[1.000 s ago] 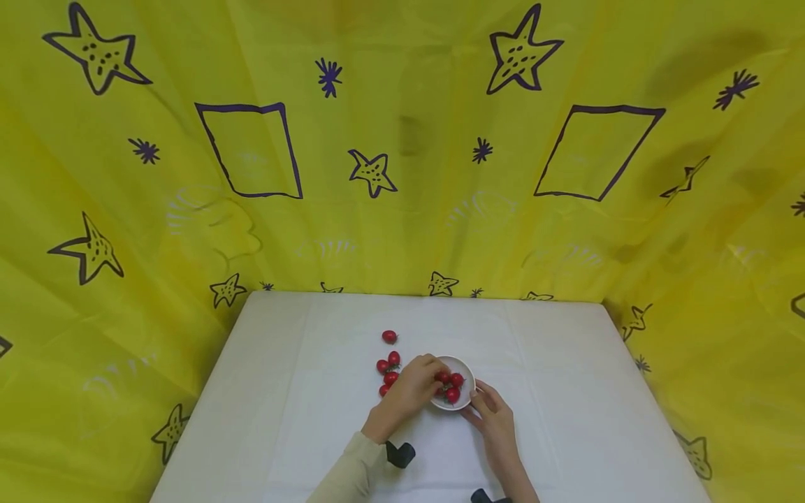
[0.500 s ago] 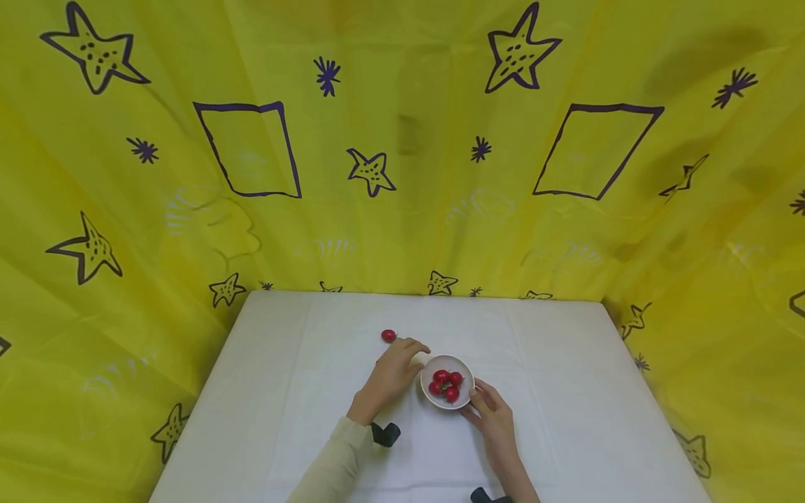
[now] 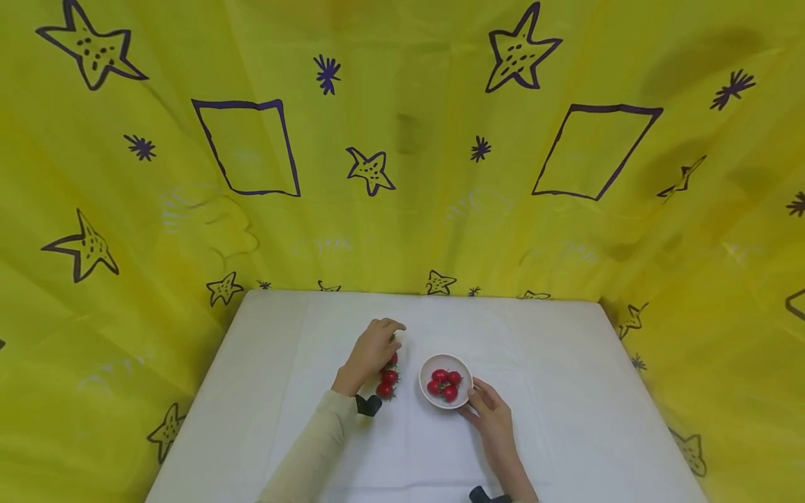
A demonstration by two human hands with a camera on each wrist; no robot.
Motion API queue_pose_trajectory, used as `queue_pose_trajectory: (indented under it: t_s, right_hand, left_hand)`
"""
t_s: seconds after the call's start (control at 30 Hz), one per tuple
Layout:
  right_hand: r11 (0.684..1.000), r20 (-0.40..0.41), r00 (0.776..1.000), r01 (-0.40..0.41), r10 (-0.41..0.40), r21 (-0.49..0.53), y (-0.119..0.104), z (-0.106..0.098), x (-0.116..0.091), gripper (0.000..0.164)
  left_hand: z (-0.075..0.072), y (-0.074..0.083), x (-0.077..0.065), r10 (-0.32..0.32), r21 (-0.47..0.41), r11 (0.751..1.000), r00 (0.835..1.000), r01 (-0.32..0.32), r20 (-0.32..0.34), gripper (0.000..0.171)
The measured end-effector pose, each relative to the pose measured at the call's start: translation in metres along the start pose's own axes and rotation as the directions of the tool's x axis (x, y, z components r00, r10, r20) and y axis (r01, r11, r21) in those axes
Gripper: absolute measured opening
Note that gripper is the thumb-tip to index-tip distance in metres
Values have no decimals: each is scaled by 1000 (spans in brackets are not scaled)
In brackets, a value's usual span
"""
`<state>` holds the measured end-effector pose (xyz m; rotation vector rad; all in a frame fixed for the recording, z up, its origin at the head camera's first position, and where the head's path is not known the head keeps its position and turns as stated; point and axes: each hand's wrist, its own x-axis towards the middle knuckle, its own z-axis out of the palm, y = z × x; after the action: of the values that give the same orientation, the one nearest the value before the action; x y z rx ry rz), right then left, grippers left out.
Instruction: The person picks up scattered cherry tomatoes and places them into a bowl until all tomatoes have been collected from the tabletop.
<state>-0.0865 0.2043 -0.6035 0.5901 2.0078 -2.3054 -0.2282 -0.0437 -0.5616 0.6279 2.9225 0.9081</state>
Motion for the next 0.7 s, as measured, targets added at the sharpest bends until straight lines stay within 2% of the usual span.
queue_pose_trajectory:
  t_s: [0.2, 0.3, 0.5, 0.7]
  right_hand:
    - [1000, 5, 1000, 8, -8, 6, 1, 0, -1, 50]
    - [1000, 2, 1000, 16, -16, 6, 2, 1, 0, 51]
    - [1000, -14, 1000, 20, -19, 2, 4, 1, 3, 47]
    - [1000, -19, 999, 25, -25, -12, 3, 0, 2, 49]
  left_hand:
    - [-3, -15, 10, -92, -46, 995, 995, 94, 48, 36]
    - [-2, -23, 13, -115, -36, 992, 991, 117, 72, 37]
    - [3, -36, 12, -101, -12, 995, 992, 102, 81, 35]
    - [6, -39, 11, -55, -25, 998, 997, 57, 61, 33]
